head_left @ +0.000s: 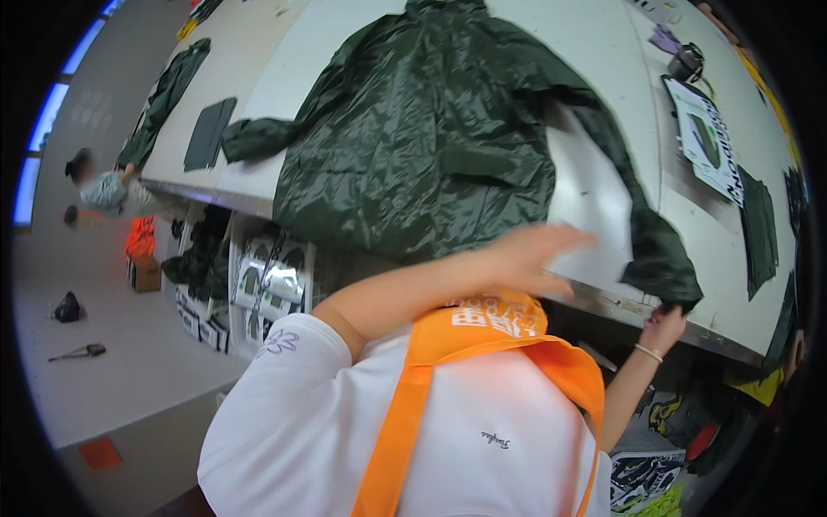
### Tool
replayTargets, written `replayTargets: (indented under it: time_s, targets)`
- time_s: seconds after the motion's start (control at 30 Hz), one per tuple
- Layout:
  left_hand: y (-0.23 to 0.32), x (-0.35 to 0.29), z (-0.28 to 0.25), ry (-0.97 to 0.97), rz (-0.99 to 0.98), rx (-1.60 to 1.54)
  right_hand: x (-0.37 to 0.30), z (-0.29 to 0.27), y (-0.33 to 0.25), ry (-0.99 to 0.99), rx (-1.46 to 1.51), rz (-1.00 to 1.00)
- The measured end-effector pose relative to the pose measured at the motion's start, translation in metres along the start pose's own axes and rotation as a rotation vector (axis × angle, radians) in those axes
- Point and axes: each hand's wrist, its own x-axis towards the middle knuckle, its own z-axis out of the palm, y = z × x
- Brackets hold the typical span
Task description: The person folds a dark green jacket on a white table. They smooth the fabric, fold the sleeves inward, fold the body in half, and then fold it into a compact rectangle. The person then places the folded jacket into a plastic packaging bag.
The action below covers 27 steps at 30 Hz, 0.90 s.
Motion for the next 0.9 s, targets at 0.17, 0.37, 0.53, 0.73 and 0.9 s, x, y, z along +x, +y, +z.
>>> replayTargets:
  time_s: [0.17, 0.37, 0.53, 0.73, 0.9]
  targets:
    - [-0.106, -0.127, -0.084, 0.416, -0.387, 0.571, -0.004, -0.071, 0.06, -0.118, 0.457, -0.002]
    - [-0.147, -0.257, -0.114, 0.026, -0.743, 0.721, -0.183, 0.114, 0.077, -0.675, -0.432, 0.07]
    - [-0.182, -0.21, -0.112, 0.146, -0.699, 0.724, -0.186, 0.199, 0.137, -0.985, -1.413, -0.723]
    - [-0.29, -0.085, -0.149, 0.221, -0.606, 0.798, -0.086, 0.311, 0.137, -0.634, -1.708, -0.925]
    - [-0.396, 0.023, -0.193, 0.373, -0.42, 0.553, -0.003, 0.424, 0.117, -0.278, -1.891, -0.847]
